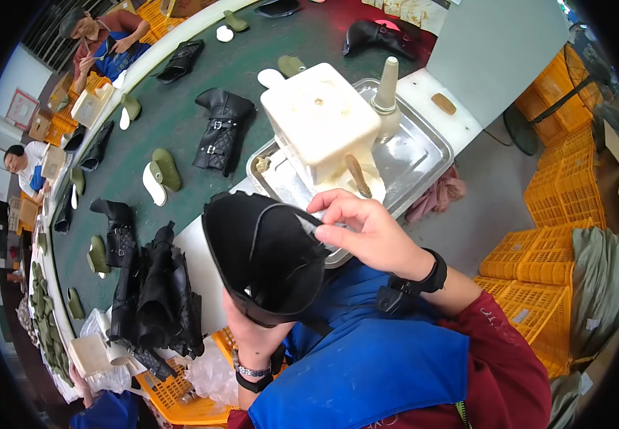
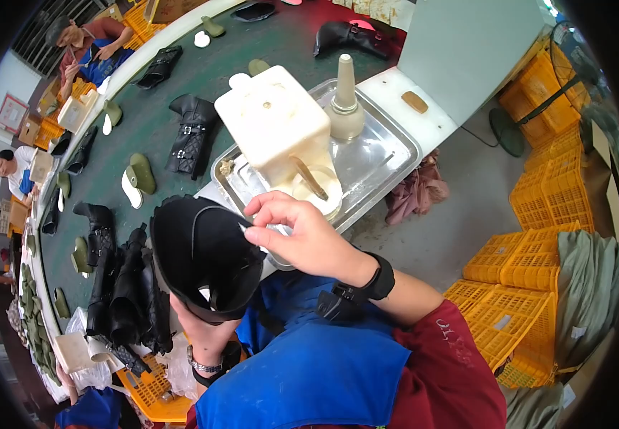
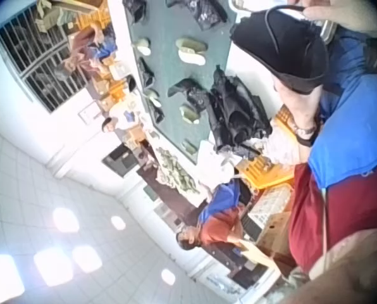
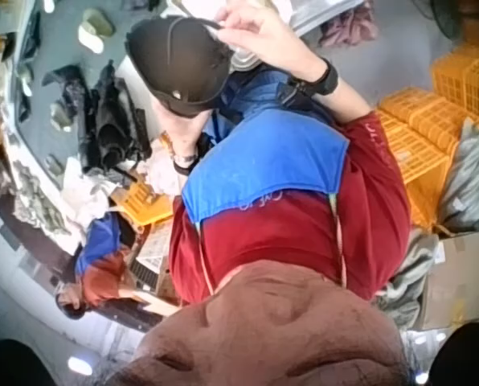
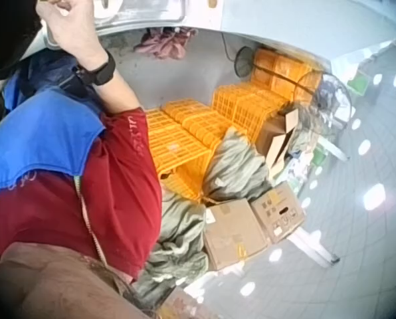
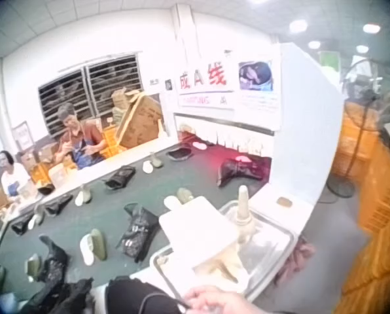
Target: The person is using a brush to apply white glue to the inner top edges of black leather boot components at a manufacturing workstation.
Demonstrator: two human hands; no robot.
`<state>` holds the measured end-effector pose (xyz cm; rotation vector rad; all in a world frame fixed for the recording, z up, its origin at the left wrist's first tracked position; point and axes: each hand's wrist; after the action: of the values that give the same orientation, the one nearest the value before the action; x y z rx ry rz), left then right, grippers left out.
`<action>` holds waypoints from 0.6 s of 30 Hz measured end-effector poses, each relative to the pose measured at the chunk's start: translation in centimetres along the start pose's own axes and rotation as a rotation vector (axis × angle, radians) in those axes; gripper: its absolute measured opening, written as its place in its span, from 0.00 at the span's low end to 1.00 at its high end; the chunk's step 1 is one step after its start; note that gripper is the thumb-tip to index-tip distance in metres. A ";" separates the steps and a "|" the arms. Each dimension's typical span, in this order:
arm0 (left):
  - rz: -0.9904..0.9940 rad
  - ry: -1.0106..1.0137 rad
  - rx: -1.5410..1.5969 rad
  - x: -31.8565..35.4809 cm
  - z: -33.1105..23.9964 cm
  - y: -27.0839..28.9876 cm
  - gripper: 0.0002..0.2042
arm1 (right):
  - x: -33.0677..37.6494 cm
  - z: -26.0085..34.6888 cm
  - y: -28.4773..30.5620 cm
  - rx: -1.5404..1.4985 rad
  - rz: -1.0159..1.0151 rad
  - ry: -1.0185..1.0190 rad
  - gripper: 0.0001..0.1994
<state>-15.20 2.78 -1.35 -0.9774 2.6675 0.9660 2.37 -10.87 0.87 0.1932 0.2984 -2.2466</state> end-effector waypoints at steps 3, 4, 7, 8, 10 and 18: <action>-0.026 -0.013 -0.143 0.4 0.4 0.7 0.47 | 0.2 0.8 1.6 -0.394 -0.142 -0.285 0.06; -0.037 0.019 -0.167 0.8 0.7 1.1 0.49 | 0.3 1.2 2.2 -0.380 -0.152 -0.280 0.06; -0.061 0.037 -0.182 0.9 0.6 1.6 0.50 | 0.8 2.2 3.8 -0.359 -0.213 -0.325 0.06; -0.079 0.014 -0.233 0.9 1.0 1.7 0.49 | 1.0 2.4 4.2 -0.350 -0.221 -0.324 0.06; -0.108 0.011 -0.275 0.6 0.9 1.8 0.48 | 1.2 2.6 4.5 -0.291 -0.243 -0.277 0.07; -0.262 0.113 -0.395 0.8 3.0 4.4 0.47 | 1.1 -2.3 2.5 0.421 -0.112 -0.187 0.09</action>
<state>-18.83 6.75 -1.62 -1.4537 2.3912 1.4408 3.71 -12.62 -2.00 0.1891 -0.2737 -2.3963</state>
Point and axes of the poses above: each hand's wrist, its own x-axis away from the middle knuckle, its own y-axis out of the back of the hand, z = x × y, and after that the axes turned 11 degrees about -x, right-handed
